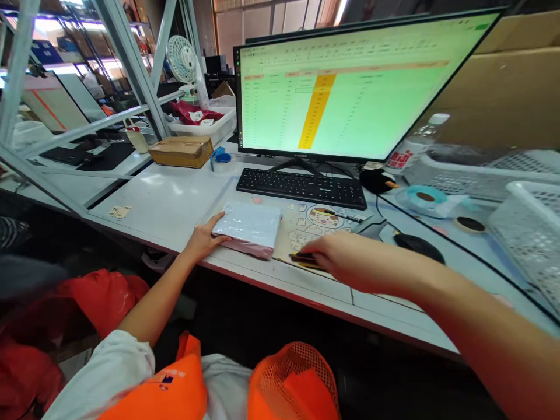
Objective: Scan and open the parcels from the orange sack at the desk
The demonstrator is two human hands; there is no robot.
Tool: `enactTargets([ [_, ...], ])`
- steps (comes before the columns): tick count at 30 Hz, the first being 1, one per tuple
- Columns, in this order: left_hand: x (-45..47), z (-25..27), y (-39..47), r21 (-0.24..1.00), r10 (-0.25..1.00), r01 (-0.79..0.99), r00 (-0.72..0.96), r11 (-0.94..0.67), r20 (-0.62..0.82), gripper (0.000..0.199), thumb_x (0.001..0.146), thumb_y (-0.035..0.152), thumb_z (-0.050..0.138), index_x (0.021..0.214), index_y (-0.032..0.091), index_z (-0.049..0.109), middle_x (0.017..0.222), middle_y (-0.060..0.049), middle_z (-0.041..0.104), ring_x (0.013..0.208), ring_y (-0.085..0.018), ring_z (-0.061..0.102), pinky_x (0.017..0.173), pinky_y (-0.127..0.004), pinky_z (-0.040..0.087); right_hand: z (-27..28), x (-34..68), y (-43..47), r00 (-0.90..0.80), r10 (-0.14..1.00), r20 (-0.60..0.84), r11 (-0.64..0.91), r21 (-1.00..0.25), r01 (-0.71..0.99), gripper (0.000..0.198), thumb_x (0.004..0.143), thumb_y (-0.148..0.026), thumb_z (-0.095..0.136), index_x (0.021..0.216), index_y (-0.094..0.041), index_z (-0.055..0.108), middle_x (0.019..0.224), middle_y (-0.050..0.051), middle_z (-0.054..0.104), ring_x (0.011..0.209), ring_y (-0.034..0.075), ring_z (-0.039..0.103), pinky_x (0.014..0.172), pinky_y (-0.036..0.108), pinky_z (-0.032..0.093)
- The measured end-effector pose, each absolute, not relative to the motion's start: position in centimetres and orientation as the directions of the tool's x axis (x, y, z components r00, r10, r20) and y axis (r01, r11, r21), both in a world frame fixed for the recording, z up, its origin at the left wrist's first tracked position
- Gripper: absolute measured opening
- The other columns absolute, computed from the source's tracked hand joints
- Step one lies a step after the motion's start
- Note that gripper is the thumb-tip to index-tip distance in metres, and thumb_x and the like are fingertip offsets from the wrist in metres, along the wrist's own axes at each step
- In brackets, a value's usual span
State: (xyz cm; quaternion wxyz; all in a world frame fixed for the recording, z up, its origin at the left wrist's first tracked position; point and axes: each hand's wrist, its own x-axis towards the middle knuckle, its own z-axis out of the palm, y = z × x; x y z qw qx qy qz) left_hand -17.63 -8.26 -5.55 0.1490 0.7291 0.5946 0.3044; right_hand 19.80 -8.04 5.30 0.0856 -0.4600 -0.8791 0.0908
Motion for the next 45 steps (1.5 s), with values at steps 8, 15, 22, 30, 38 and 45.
enactTargets([
  [8, -14.9, -0.2, -7.3, 0.381, 0.801, 0.768, 0.271, -0.514, 0.534, 0.038, 0.100, 0.053, 0.062, 0.115, 0.022, 0.076, 0.127, -0.010, 0.068, 0.124, -0.029, 0.060, 0.110, -0.044, 0.049, -3.3, 24.2, -11.6, -0.199, 0.960, 0.200, 0.183, 0.092, 0.979, 0.052, 0.104, -0.032, 0.038, 0.149, -0.018, 0.060, 0.110, 0.017, 0.069, 0.092, 0.033, 0.069, 0.073, 0.044, 0.059],
  [15, -11.4, -0.1, -4.6, 0.351, 0.735, 0.645, 0.596, -0.678, 0.323, 0.018, 0.099, 0.032, 0.066, 0.109, 0.018, 0.072, 0.114, -0.008, 0.071, 0.111, -0.027, 0.061, 0.100, -0.042, 0.049, -1.2, 20.4, -8.1, -0.333, 0.843, 0.422, 0.402, -0.082, 0.912, 0.047, 0.103, -0.038, 0.047, 0.139, -0.014, 0.064, 0.126, 0.018, 0.067, 0.115, 0.034, 0.063, 0.100, 0.050, 0.053],
  [22, -11.0, -0.5, -4.7, 0.278, 0.718, 0.665, 0.607, -0.694, 0.340, 0.020, 0.103, 0.033, 0.061, 0.100, 0.017, 0.072, 0.105, -0.009, 0.071, 0.104, -0.026, 0.059, 0.095, -0.041, 0.049, 2.5, 9.1, -0.6, -0.481, 0.799, 0.360, 0.600, -0.439, 0.669, 0.038, 0.093, -0.021, 0.055, 0.127, -0.015, 0.072, 0.123, 0.014, 0.071, 0.116, 0.027, 0.065, 0.108, 0.042, 0.049],
  [30, -11.5, -0.9, -4.9, 0.248, 0.705, 0.664, 0.617, -0.705, 0.350, 0.024, 0.107, 0.032, 0.050, 0.112, 0.019, 0.070, 0.112, -0.009, 0.068, 0.109, -0.027, 0.057, 0.100, -0.042, 0.047, 0.0, 5.1, 3.5, -0.478, 0.859, 0.186, 0.482, -0.612, 0.628, 0.040, 0.089, -0.005, 0.049, 0.116, -0.013, 0.077, 0.116, 0.010, 0.078, 0.112, 0.021, 0.071, 0.107, 0.036, 0.051],
  [38, -11.4, -0.8, -4.6, 0.316, 0.718, 0.645, 0.624, -0.696, 0.308, 0.016, 0.102, 0.030, 0.059, 0.109, 0.020, 0.070, 0.119, -0.010, 0.065, 0.118, -0.030, 0.055, 0.104, -0.046, 0.046, -0.6, 5.8, 3.4, -0.450, 0.870, 0.199, 0.454, -0.680, 0.576, 0.040, 0.089, -0.002, 0.050, 0.115, -0.013, 0.077, 0.119, 0.009, 0.077, 0.112, 0.019, 0.072, 0.105, 0.032, 0.052],
  [45, -10.8, -0.7, -3.6, 0.341, 0.689, 0.600, 0.648, -0.724, 0.324, 0.015, 0.098, 0.016, 0.056, 0.097, 0.018, 0.071, 0.115, -0.012, 0.066, 0.117, -0.029, 0.055, 0.105, -0.045, 0.048, -0.9, 5.8, 3.4, -0.450, 0.870, 0.200, 0.448, -0.704, 0.551, 0.044, 0.085, 0.002, 0.047, 0.114, -0.012, 0.078, 0.118, 0.009, 0.078, 0.110, 0.018, 0.072, 0.105, 0.032, 0.053],
])
